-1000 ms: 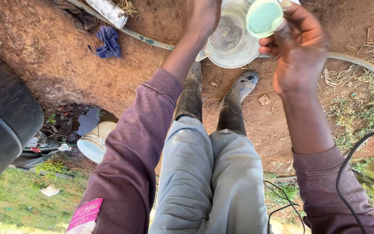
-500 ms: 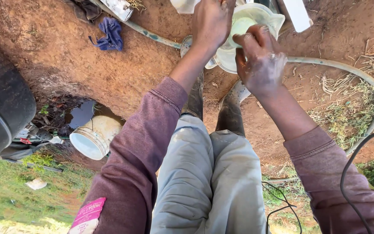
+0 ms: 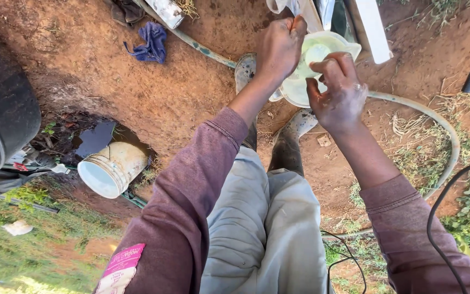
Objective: The person pours water from a bucket into a plastic jug, then opens a packet and pours a green powder into the jug. They stir the mixture with a small cup and pour the resulting green liquid into a yellow backpack sprayer.
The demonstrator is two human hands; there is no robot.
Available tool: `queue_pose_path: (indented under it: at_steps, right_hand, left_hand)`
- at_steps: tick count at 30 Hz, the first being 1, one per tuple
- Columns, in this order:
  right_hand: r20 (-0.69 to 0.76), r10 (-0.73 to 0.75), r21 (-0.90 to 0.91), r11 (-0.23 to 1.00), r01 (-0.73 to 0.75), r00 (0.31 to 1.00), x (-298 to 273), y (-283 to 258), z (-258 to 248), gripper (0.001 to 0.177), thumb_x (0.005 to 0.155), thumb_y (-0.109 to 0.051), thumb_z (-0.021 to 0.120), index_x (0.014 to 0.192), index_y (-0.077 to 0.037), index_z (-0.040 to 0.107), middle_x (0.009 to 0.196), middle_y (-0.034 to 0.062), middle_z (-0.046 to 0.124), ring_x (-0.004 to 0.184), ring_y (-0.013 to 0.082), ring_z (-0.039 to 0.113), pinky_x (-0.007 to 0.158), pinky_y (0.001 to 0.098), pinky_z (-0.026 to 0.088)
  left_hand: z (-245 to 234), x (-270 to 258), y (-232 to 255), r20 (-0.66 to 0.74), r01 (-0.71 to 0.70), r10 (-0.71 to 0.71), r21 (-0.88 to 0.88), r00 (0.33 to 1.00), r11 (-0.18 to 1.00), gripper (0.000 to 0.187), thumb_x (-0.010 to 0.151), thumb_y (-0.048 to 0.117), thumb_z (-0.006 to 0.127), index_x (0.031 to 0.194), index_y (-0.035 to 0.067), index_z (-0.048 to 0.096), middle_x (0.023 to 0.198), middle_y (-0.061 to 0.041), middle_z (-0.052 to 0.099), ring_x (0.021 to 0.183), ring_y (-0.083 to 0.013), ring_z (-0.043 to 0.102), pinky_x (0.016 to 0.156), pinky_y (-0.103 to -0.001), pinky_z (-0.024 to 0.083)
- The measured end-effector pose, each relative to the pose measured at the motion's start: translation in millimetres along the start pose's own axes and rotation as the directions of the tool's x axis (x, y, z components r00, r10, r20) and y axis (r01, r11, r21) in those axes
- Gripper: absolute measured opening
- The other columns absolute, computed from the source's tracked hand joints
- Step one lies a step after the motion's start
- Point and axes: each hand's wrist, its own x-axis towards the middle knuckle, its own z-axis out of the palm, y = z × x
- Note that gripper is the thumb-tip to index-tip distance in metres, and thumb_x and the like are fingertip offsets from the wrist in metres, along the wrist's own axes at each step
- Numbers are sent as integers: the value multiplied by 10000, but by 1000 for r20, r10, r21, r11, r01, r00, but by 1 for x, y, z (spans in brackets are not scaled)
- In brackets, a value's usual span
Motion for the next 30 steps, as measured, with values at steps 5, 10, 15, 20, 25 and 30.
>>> queue_pose_path:
  at_steps: [5,10,15,20,25,30]
  right_hand:
    - [-11,11,166,986,-9,1000,0,-11,-10,234,1179,-54,908,1279,65,734,1246,225,703,770,208,801,508,302,605]
    - [38,308,188,932,-309,951,-7,-32,-15,530,879,-52,1136,1323,-10,849,1256,267,841,719,215,808,618,347,639]
    - [40,254,95,962,-257,966,-11,-64,-15,490,898,-134,1120,1310,-14,883,1230,196,868,840,251,791,742,400,648]
    - [100,206,-9,978,-206,973,-30,-89,8,535,868,-166,1124,1333,-107,867,1251,107,826,669,150,795,668,313,591]
    - [205,99,-175,983,-63,974,-48,-139,14,517,877,-167,1067,1351,-147,864,1310,43,820,660,120,788,797,351,601]
    - [272,-26,-181,981,77,962,-86,-205,33,538,799,-135,1050,1305,-124,869,1198,97,811,859,411,841,891,612,675]
  left_hand:
    - [-9,-9,-6,3,36,-36,3,999,999,512,1150,471,515,714,218,609,594,70,518,488,-104,404,432,-330,290]
    - [-23,-31,-11,-26,-19,20,27,999,999,564,1167,475,491,701,185,621,572,49,518,427,-120,405,381,-347,267]
    - [-51,-64,-23,-53,-9,9,-12,999,1000,613,1162,566,458,671,212,556,575,70,462,473,-112,361,420,-344,241]
    - [-87,-107,-27,-110,67,-76,-81,991,994,547,1157,464,517,674,206,514,615,21,501,582,-186,449,537,-451,300]
    - [-105,-162,-65,-257,60,-111,-196,960,979,549,1141,460,635,665,205,541,600,37,522,544,-162,451,487,-431,310]
    - [-161,-265,-105,-344,31,-201,-442,917,896,613,1063,509,571,697,18,611,707,-282,674,804,-520,718,773,-583,536]
